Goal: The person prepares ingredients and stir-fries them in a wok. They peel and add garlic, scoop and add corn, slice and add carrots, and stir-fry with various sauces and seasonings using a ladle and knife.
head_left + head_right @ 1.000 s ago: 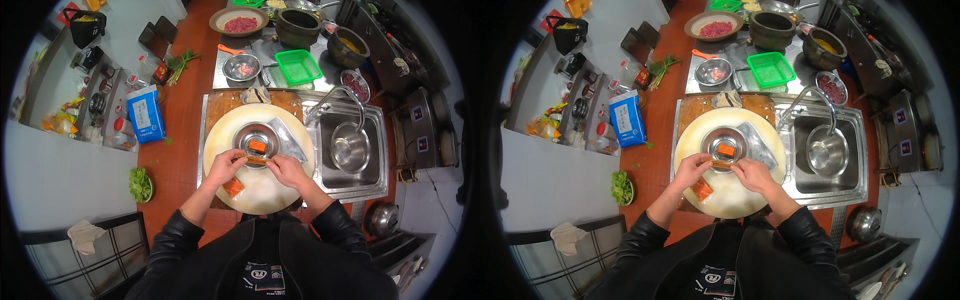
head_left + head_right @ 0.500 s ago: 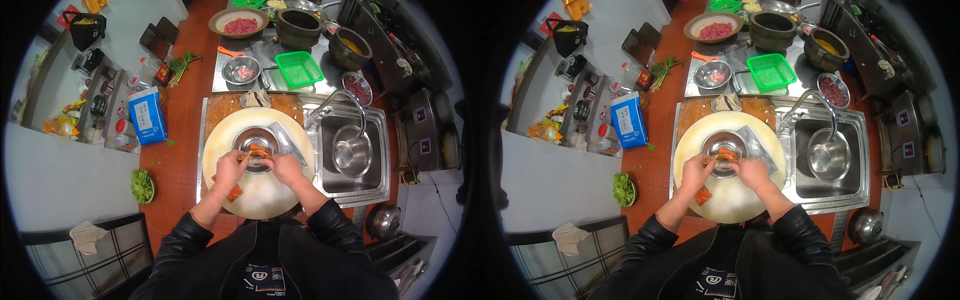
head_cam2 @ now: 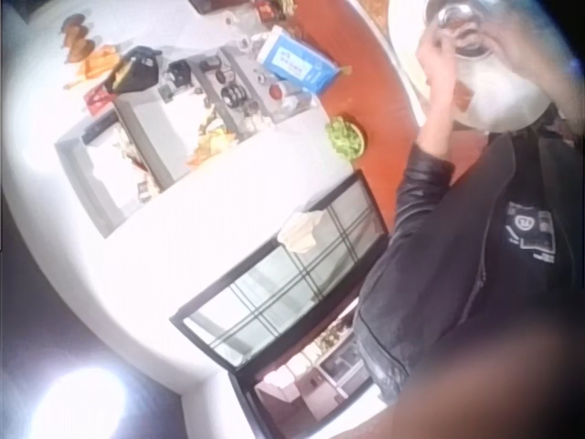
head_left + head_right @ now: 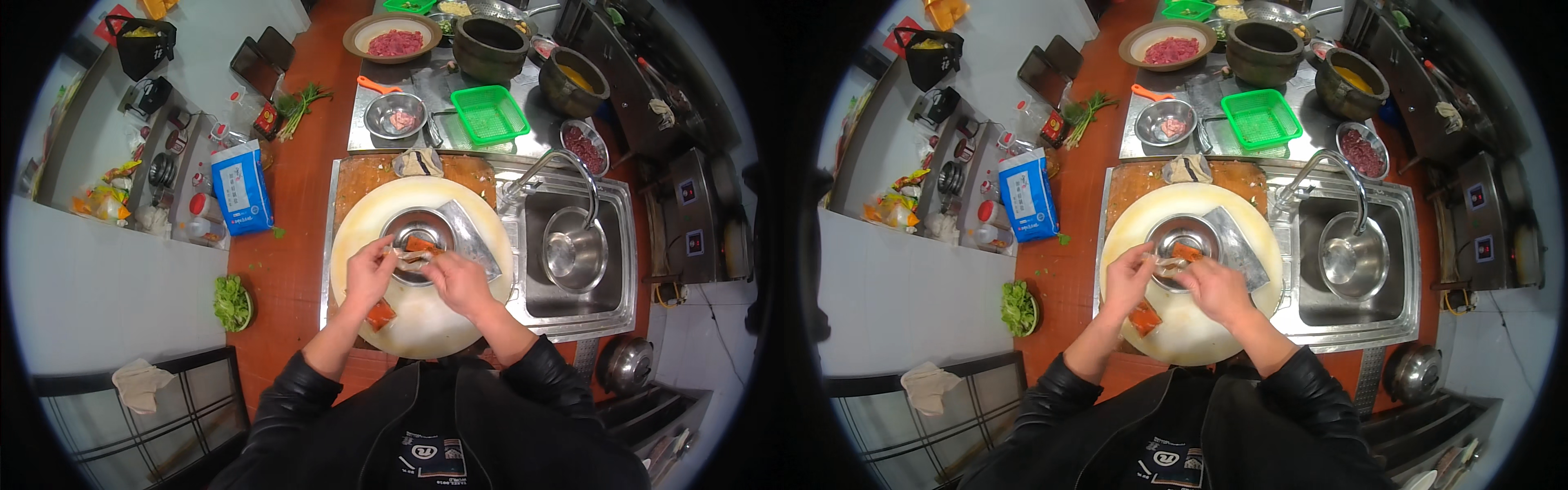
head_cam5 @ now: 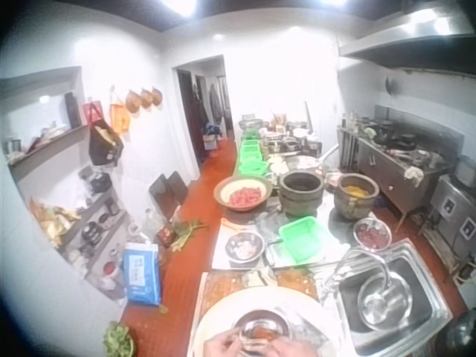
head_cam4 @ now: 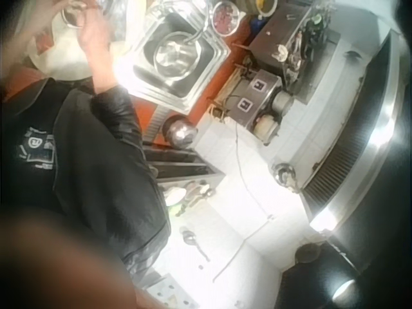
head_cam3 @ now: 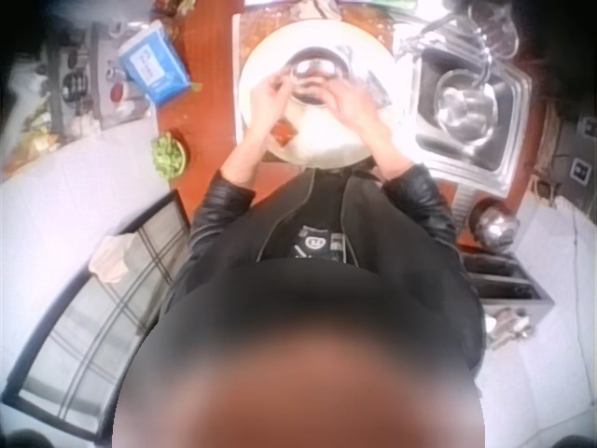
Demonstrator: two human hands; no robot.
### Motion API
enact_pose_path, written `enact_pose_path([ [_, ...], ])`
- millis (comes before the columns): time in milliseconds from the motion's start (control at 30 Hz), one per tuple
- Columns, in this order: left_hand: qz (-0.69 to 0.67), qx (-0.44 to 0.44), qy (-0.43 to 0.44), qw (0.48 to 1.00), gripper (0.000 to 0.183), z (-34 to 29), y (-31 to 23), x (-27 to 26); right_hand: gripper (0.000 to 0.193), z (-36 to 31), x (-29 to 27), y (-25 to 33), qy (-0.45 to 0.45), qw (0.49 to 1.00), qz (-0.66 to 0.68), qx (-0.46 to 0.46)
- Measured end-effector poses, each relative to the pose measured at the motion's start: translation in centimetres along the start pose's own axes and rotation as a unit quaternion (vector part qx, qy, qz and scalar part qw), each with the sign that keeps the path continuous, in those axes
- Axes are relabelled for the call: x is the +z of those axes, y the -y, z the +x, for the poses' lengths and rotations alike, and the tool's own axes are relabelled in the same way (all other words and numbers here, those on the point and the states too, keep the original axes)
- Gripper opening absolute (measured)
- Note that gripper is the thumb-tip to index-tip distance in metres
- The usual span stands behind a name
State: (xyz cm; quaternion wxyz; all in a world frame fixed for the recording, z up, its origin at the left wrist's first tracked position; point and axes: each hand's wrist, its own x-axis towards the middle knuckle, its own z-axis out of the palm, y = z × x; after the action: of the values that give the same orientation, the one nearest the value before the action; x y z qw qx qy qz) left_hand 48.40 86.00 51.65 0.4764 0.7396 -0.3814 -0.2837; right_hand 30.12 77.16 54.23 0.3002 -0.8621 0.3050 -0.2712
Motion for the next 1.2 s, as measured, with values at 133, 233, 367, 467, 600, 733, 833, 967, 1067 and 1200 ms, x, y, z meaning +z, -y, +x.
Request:
enact_pose_path([
  [133, -0.023, -0.027, -0.006, 0.999, 0.028, -3.0, 2.2, -3.7, 0.040, -2.0, 0.4, -0.5, 0.196, 0.955, 0.058, 0.213],
  [233, -0.064, -0.129, 0.044, 0.989, 0.028, -5.9, 3.9, -4.0, 0.039, -2.4, 3.0, -2.5, 0.196, 0.811, 0.258, 0.487],
  [367, -0.036, -0.170, 0.105, 0.979, 0.027, -8.6, 4.7, -2.7, 0.033, -2.7, 6.3, -3.8, 0.033, 0.720, 0.449, 0.528],
  [467, -0.004, -0.126, 0.121, 0.985, 0.025, -9.4, 5.4, -2.2, 0.025, -3.6, 6.1, -3.3, -0.026, 0.740, 0.469, 0.481],
  [600, 0.027, -0.048, 0.160, 0.986, 0.017, -9.1, 6.5, -2.2, 0.022, -8.9, 1.7, -2.5, -0.070, 0.797, 0.407, 0.441],
  [733, -0.118, -0.144, 0.201, 0.962, 0.025, -10.5, 4.3, 0.7, 0.029, -20.6, -2.7, -0.4, -0.221, 0.779, 0.463, 0.360],
  [833, -0.041, -0.083, 0.326, 0.941, 0.026, -13.4, 0.7, 4.6, 0.030, -29.9, -4.1, 1.5, -0.376, 0.717, 0.420, 0.409],
  [967, -0.052, -0.062, 0.463, 0.883, 0.023, -17.5, -4.0, 10.8, 0.028, -41.1, -3.8, 1.9, -0.563, 0.611, 0.301, 0.468],
  [1067, -0.011, 0.012, 0.523, 0.852, 0.022, -20.6, -7.7, 16.4, 0.027, -48.0, -2.4, 0.2, -0.622, 0.542, 0.219, 0.520],
  [1200, 0.070, 0.115, 0.617, 0.775, 0.023, -29.0, -11.9, 26.1, 0.028, -54.0, 1.2, -0.1, -0.676, 0.443, 0.256, 0.530],
])
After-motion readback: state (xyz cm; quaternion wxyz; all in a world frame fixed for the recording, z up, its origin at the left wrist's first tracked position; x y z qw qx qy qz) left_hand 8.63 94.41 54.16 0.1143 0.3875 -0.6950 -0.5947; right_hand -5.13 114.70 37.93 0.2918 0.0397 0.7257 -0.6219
